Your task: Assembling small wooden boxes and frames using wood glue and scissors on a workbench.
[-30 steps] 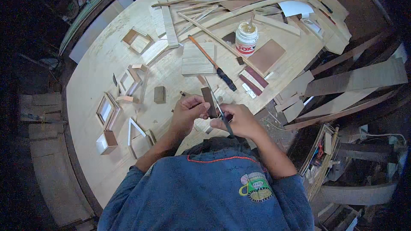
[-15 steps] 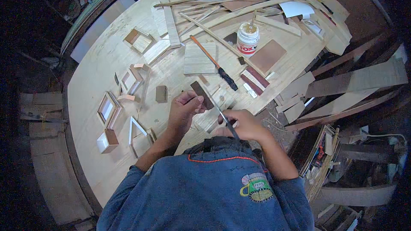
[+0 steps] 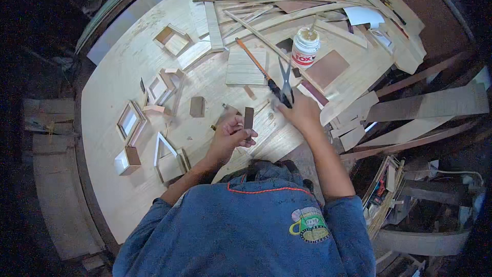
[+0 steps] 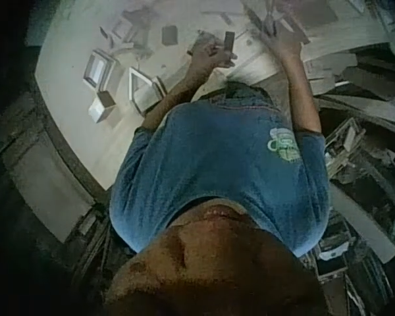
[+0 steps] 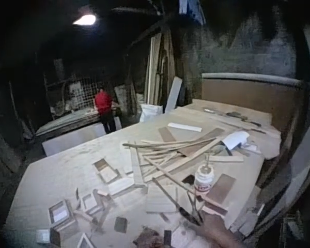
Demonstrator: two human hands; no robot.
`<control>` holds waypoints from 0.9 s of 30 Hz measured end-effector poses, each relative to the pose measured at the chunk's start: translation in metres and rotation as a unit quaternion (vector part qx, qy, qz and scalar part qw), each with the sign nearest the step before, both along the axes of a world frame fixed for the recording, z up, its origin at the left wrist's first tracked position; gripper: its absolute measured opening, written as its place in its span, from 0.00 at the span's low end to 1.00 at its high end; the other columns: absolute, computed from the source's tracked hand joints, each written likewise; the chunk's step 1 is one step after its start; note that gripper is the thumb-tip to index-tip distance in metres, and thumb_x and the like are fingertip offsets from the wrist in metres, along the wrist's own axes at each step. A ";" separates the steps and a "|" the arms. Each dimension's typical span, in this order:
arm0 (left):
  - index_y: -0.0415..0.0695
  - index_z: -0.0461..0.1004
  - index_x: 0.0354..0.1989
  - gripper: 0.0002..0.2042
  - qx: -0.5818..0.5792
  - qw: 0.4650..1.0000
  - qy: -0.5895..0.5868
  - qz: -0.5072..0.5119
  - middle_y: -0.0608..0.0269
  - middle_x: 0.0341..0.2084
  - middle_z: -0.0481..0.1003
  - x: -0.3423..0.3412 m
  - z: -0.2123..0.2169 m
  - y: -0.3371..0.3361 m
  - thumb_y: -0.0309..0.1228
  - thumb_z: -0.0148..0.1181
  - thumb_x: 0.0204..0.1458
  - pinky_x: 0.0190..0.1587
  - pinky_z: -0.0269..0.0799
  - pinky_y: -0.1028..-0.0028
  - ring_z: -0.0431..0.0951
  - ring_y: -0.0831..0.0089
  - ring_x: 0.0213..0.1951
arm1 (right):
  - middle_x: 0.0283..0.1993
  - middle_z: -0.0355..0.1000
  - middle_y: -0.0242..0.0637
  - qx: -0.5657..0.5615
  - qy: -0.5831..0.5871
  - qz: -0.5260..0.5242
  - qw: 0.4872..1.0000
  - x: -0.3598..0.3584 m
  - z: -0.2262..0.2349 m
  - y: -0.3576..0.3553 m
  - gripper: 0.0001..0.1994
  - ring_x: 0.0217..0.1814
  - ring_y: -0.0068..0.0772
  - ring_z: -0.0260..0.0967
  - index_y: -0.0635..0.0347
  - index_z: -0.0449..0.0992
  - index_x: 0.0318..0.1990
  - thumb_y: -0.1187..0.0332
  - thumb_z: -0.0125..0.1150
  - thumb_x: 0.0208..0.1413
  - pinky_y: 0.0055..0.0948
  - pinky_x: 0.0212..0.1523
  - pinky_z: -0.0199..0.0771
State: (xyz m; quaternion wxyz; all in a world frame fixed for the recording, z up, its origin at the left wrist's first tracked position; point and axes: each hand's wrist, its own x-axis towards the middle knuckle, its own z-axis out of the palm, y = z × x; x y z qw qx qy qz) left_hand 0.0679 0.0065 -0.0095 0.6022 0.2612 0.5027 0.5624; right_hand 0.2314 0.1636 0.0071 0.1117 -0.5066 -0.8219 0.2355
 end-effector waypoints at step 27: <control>0.38 0.75 0.30 0.06 0.053 0.894 0.416 0.161 0.65 0.23 0.74 -0.019 -0.023 -0.055 0.25 0.65 0.45 0.30 0.70 0.79 0.73 0.79 0.26 | 0.32 0.75 0.42 -0.102 0.169 0.408 0.892 -0.046 -0.001 -0.025 0.09 0.34 0.39 0.73 0.60 0.79 0.34 0.66 0.65 0.46 0.33 0.35 0.70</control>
